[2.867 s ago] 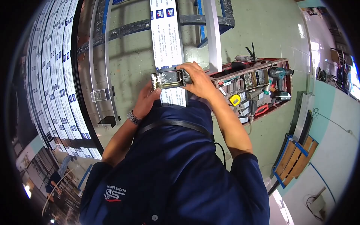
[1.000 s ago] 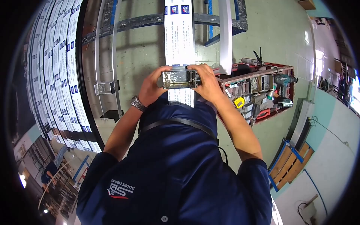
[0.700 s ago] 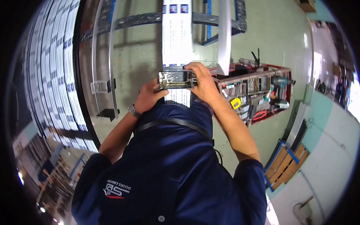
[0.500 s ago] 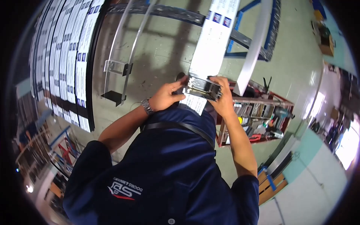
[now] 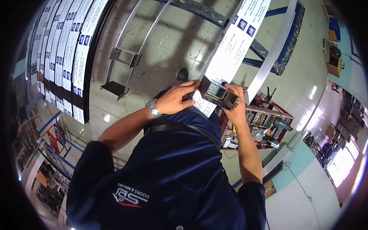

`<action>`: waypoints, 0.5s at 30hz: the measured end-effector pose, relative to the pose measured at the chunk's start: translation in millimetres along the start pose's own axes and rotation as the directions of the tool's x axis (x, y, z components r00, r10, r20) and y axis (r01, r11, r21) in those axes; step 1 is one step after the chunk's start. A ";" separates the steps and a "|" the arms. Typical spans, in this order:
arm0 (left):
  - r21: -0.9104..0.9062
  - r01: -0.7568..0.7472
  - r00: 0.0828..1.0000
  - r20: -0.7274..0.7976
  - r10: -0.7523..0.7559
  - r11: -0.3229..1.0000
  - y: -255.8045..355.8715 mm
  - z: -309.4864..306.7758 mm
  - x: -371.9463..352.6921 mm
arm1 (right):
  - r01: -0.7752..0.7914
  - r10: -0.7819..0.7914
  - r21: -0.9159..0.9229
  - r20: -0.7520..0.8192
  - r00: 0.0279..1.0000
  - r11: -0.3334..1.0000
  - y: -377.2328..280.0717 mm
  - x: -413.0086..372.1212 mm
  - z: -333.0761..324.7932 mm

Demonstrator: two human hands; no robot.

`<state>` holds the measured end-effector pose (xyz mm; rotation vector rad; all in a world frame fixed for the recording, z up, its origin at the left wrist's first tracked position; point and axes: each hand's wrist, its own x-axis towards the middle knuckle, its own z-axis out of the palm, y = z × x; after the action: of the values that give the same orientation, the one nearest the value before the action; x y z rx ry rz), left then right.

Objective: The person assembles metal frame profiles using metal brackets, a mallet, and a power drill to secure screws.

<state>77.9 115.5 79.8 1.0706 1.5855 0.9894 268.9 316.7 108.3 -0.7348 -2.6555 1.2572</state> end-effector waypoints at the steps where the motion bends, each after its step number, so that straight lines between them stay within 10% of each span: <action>1: 0.086 -0.048 0.998 -0.028 0.051 0.995 -0.9 -0.3 0.7 | -0.005 0.005 -0.004 -0.004 1.000 1.000 -1.6 -0.9 -0.8; 15: -0.368 0.124 0.992 0.073 -0.105 0.921 -0.7 -6.7 6.8 | -0.086 0.088 0.041 -0.037 0.995 0.995 -7.1 -0.6 5.0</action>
<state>70.1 121.1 78.9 0.7259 1.3327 1.1184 265.2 309.1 110.4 -0.8683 -2.5864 1.2986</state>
